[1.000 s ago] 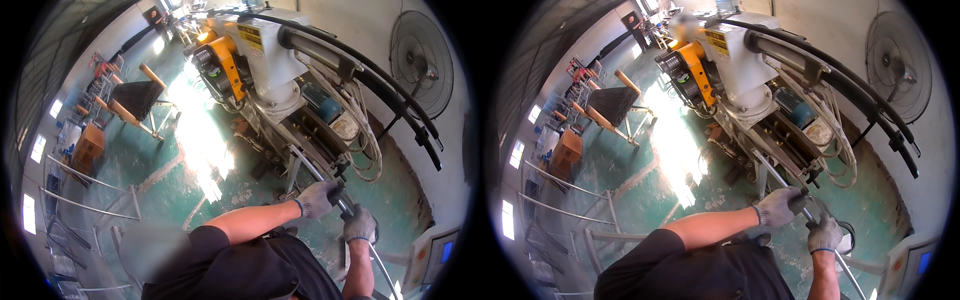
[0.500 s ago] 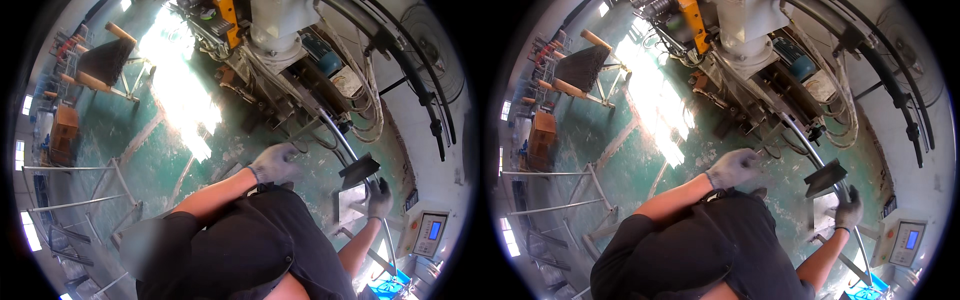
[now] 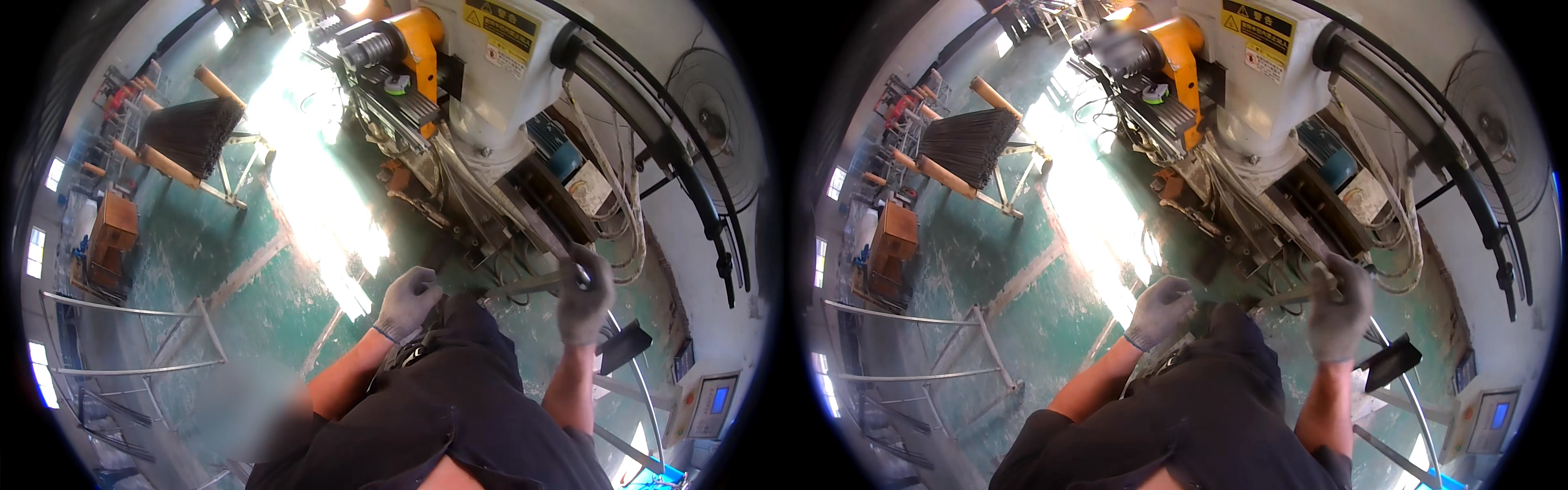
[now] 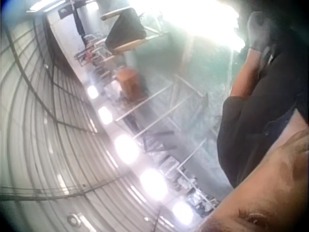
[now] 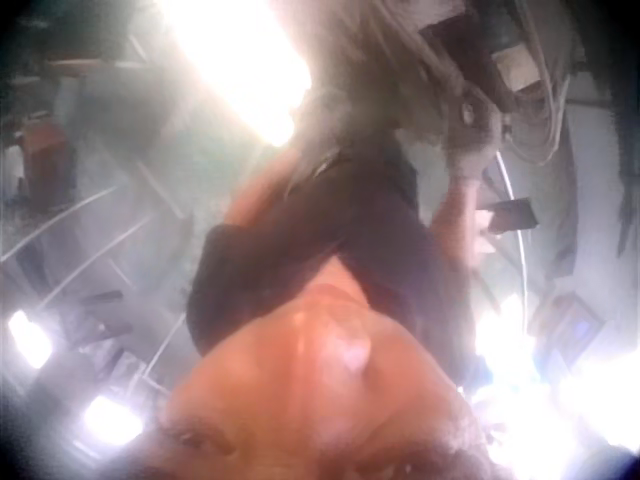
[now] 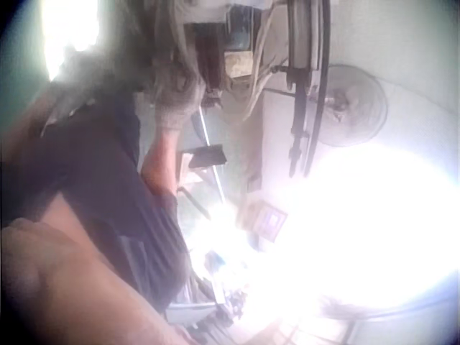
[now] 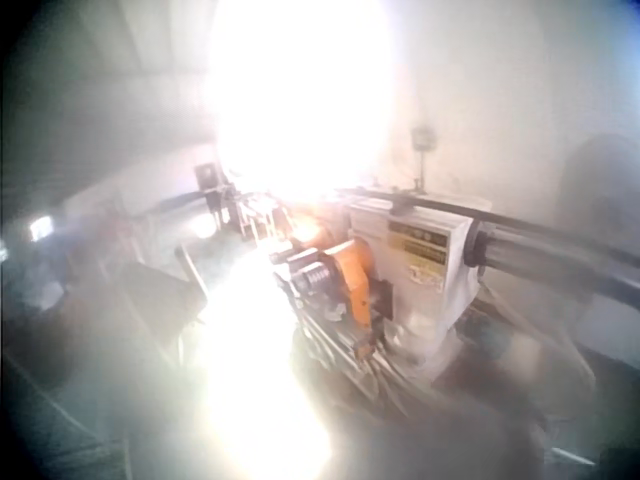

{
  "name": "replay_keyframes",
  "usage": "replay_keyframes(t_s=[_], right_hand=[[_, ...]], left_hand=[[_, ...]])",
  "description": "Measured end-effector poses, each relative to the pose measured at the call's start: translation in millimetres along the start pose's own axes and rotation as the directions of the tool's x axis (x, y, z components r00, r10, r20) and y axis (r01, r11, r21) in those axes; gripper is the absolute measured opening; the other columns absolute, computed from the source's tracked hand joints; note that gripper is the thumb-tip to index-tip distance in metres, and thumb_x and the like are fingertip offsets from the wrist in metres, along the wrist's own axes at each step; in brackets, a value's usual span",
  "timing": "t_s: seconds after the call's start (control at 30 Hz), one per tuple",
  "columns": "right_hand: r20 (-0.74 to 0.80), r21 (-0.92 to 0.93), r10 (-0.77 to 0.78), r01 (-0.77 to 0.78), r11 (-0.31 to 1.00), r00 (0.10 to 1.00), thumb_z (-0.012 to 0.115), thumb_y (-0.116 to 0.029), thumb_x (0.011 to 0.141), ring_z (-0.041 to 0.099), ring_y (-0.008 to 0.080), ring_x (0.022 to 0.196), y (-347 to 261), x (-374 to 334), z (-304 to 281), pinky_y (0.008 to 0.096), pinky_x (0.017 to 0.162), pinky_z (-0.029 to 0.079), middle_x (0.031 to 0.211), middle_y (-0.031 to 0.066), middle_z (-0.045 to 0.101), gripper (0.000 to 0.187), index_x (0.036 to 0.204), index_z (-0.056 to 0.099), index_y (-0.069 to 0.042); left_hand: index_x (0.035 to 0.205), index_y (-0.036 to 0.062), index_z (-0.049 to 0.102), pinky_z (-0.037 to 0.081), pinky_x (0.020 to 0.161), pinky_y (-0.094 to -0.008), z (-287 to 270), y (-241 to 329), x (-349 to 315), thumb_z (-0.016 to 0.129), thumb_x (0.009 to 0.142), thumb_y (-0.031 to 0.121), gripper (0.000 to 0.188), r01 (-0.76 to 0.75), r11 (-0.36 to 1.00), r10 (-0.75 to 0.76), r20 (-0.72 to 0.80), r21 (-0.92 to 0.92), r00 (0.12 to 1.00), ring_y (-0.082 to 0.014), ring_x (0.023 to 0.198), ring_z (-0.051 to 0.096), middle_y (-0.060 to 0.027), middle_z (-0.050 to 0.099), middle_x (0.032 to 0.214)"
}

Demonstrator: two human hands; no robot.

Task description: The person repeatedly measures metal rods using a tape measure and caliper in a workshop. They place rods into a machine, measure their length, and then use a caliper to check dimensions before removing them.

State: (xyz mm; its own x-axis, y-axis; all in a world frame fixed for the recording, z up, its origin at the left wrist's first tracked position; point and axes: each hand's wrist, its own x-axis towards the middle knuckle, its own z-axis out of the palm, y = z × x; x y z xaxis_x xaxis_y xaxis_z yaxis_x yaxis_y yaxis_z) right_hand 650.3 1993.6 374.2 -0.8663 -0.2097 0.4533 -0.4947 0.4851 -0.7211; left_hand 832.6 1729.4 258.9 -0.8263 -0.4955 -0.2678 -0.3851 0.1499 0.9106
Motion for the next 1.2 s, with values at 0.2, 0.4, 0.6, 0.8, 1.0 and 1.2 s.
replay_keyframes(t_s=[0.2, 0.4, 0.6, 0.8, 1.0, 1.2], right_hand=[[0.186, 0.081, -0.199, 0.187, 0.979, 0.962, 0.094, -0.013, 0.087, 0.076, 0.0386, 0.115, -47.9, 74.2, 126.6, 0.0463, 0.103, 0.060, 0.124, 0.0189, 0.080, 0.041, 0.126, 0.082, -0.006], [0.215, 0.074, -0.387, 0.380, 0.922, 0.897, 0.093, -0.020, 0.084, 0.074, 0.0426, 0.124, -82.1, 180.3, 265.5, 0.0531, 0.107, 0.060, 0.138, 0.0145, 0.079, 0.057, 0.139, 0.078, -0.012], [0.329, 0.001, -0.355, 0.376, 0.927, 0.875, 0.093, -0.025, 0.087, 0.077, 0.0450, 0.117, -89.7, 267.3, 398.0, 0.0541, 0.101, 0.063, 0.137, 0.0190, 0.079, 0.065, 0.147, 0.074, -0.013], [0.443, 0.183, -0.301, 0.243, 0.953, 0.845, 0.096, -0.030, 0.087, 0.080, 0.0444, 0.113, -83.4, 288.0, 443.5, 0.0520, 0.095, 0.064, 0.133, 0.0244, 0.080, 0.069, 0.149, 0.073, -0.010], [0.372, 0.134, -0.266, 0.233, 0.963, 0.889, 0.096, -0.025, 0.087, 0.078, 0.0341, 0.121, -35.0, 276.2, 446.6, 0.0442, 0.098, 0.061, 0.133, 0.0183, 0.078, 0.062, 0.142, 0.077, -0.005], [0.370, 0.212, -0.078, -0.002, 0.977, 0.926, 0.095, -0.018, 0.086, 0.073, 0.0243, 0.120, -127.3, 225.2, 400.2, 0.0399, 0.104, 0.059, 0.133, 0.0131, 0.076, 0.070, 0.149, 0.070, -0.001]], left_hand=[[0.134, 0.0018, 0.074, 0.066, 0.094, -0.0453, -76.3, 42.5, 42.6, 0.081, 0.098, 0.017, 0.040, -0.109, 0.958, 0.147, -0.130, 0.265, 0.980, -0.0317, 0.105, 0.083, -0.0175, 0.082, 0.122], [0.136, -0.0001, 0.075, 0.064, 0.104, -0.0444, -133.5, 65.9, 157.1, 0.085, 0.095, 0.017, 0.045, -0.348, 0.838, 0.464, -0.215, 0.421, 0.859, -0.0350, 0.119, 0.080, -0.0192, 0.079, 0.131], [0.142, 0.0025, 0.070, 0.057, 0.118, -0.0517, -183.0, 129.2, 241.1, 0.081, 0.098, 0.014, 0.047, -0.473, 0.723, 0.540, 0.016, 0.504, 0.842, -0.0425, 0.140, 0.068, -0.0204, 0.072, 0.148], [0.137, 0.0028, 0.071, 0.056, 0.117, -0.0518, -226.4, 132.1, 283.0, 0.079, 0.098, 0.012, 0.041, -0.474, 0.751, 0.562, -0.069, 0.460, 0.824, -0.0431, 0.134, 0.068, -0.0200, 0.073, 0.142], [0.138, 0.0003, 0.070, 0.055, 0.118, -0.0533, -240.5, 155.4, 333.1, 0.077, 0.098, 0.013, 0.043, -0.647, 0.678, 0.675, 0.053, 0.350, 0.736, -0.0436, 0.133, 0.069, -0.0231, 0.072, 0.140], [0.133, 0.0014, 0.068, 0.061, 0.102, -0.0486, -265.1, 182.6, 361.2, 0.087, 0.091, 0.021, 0.050, -0.501, 0.865, 0.439, 0.426, 0.038, 0.791, -0.0423, 0.119, 0.071, -0.0215, 0.069, 0.131]])
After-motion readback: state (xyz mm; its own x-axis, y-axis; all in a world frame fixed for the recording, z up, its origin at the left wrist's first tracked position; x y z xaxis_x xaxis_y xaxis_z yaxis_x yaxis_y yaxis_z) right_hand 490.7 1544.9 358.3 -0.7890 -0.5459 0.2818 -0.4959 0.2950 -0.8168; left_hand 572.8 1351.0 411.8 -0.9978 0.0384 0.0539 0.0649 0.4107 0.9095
